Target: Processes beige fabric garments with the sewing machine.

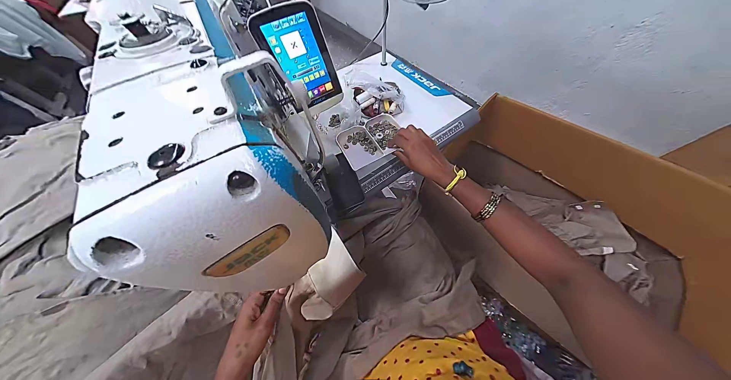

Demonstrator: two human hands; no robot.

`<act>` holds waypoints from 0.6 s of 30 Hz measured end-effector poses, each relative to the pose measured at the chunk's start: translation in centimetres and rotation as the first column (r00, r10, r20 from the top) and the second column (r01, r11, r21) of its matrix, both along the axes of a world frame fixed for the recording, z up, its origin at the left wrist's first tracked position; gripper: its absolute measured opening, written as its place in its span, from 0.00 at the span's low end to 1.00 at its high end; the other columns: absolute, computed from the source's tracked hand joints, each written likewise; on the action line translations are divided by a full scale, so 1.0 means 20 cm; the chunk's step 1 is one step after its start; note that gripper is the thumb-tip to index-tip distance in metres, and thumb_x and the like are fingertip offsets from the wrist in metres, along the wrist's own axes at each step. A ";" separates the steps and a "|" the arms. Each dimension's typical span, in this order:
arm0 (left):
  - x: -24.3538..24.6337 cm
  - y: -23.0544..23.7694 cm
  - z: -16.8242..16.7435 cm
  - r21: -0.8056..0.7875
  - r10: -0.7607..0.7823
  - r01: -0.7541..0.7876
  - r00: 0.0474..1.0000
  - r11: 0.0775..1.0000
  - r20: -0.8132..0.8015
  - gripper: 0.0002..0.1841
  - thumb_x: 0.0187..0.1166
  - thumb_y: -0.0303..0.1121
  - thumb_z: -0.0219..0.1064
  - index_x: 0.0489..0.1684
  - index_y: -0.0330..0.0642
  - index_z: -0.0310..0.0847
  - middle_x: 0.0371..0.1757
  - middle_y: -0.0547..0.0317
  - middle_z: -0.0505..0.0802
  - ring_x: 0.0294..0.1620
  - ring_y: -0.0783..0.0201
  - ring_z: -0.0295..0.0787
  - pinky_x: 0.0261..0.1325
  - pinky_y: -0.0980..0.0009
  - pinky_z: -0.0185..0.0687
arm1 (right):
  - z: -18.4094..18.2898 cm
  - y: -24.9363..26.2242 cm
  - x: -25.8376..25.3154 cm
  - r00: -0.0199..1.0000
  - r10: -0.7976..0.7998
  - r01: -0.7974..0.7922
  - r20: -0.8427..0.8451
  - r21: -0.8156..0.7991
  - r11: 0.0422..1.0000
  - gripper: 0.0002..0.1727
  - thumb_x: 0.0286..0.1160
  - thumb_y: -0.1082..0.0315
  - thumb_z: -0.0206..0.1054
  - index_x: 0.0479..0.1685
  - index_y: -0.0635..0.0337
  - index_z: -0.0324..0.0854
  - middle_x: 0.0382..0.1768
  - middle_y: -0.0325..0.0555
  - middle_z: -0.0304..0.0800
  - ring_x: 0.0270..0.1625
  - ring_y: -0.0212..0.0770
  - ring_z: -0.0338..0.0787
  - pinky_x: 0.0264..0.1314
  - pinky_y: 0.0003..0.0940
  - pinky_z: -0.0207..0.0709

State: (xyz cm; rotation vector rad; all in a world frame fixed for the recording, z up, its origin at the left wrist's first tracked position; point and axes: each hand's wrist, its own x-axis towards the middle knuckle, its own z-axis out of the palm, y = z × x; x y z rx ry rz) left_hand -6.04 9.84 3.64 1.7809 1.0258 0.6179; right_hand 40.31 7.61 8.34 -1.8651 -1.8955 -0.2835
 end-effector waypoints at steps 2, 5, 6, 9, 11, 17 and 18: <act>0.00 -0.04 0.04 -0.025 0.035 -0.034 0.997 0.999 0.066 0.08 0.84 0.29 0.56 0.47 0.37 0.79 0.35 0.74 0.84 0.35 0.86 0.80 0.43 0.84 0.79 | -0.01 0.01 0.03 0.996 0.015 -0.015 -0.091 -0.004 1.000 0.07 0.73 0.70 0.74 0.45 0.60 0.90 0.48 0.56 0.90 0.54 0.60 0.88 0.57 0.54 0.80; 0.07 -0.17 0.11 0.009 0.221 -0.231 0.938 0.973 0.269 0.07 0.87 0.26 0.51 0.48 0.41 0.76 0.37 0.80 0.85 0.38 0.87 0.82 0.47 0.85 0.82 | 0.06 -0.05 -0.05 0.935 0.060 -0.029 -0.348 0.093 0.995 0.04 0.74 0.73 0.73 0.41 0.65 0.89 0.43 0.55 0.92 0.48 0.52 0.91 0.56 0.49 0.83; 0.11 -0.24 0.12 0.073 0.249 -0.291 0.903 0.954 0.350 0.07 0.88 0.27 0.51 0.46 0.46 0.76 0.37 0.83 0.86 0.38 0.89 0.83 0.46 0.86 0.82 | 0.11 -0.08 -0.11 0.901 0.074 -0.029 -0.428 0.109 0.994 0.04 0.74 0.73 0.73 0.42 0.65 0.88 0.41 0.54 0.92 0.43 0.48 0.91 0.51 0.45 0.85; 0.17 -0.55 0.20 0.359 -0.137 0.059 0.971 0.931 0.197 0.10 0.91 0.38 0.56 0.45 0.49 0.83 0.42 0.71 0.91 0.46 0.82 0.86 0.54 0.80 0.83 | 0.19 -0.14 -0.40 0.840 0.190 -0.132 -0.507 0.148 0.980 0.04 0.71 0.73 0.74 0.39 0.64 0.88 0.34 0.48 0.92 0.32 0.39 0.91 0.37 0.36 0.87; 0.28 -0.66 0.27 0.463 -0.451 0.422 0.891 0.779 -0.052 0.07 0.83 0.36 0.65 0.39 0.48 0.89 0.35 0.56 0.91 0.33 0.63 0.90 0.34 0.63 0.88 | 0.24 -0.21 -0.62 0.853 0.327 -0.279 -0.406 0.175 0.944 0.04 0.68 0.73 0.73 0.35 0.64 0.89 0.36 0.48 0.92 0.36 0.39 0.92 0.40 0.35 0.88; 0.44 -0.62 0.22 0.543 -0.375 0.453 0.891 0.707 -0.255 0.07 0.82 0.37 0.64 0.39 0.48 0.88 0.30 0.58 0.85 0.24 0.61 0.84 0.21 0.67 0.81 | 0.22 -0.28 -1.01 0.920 0.353 -0.391 0.170 0.340 0.856 0.05 0.64 0.71 0.72 0.23 0.61 0.87 0.27 0.49 0.89 0.32 0.46 0.91 0.29 0.32 0.81; 0.43 -0.62 0.23 0.543 -0.354 0.436 0.900 0.718 -0.254 0.08 0.83 0.38 0.63 0.39 0.48 0.88 0.31 0.59 0.85 0.24 0.62 0.85 0.22 0.67 0.81 | 0.23 -0.29 -1.01 0.924 0.363 -0.381 0.118 0.323 0.867 0.05 0.63 0.72 0.73 0.24 0.61 0.88 0.28 0.49 0.90 0.33 0.45 0.91 0.30 0.32 0.81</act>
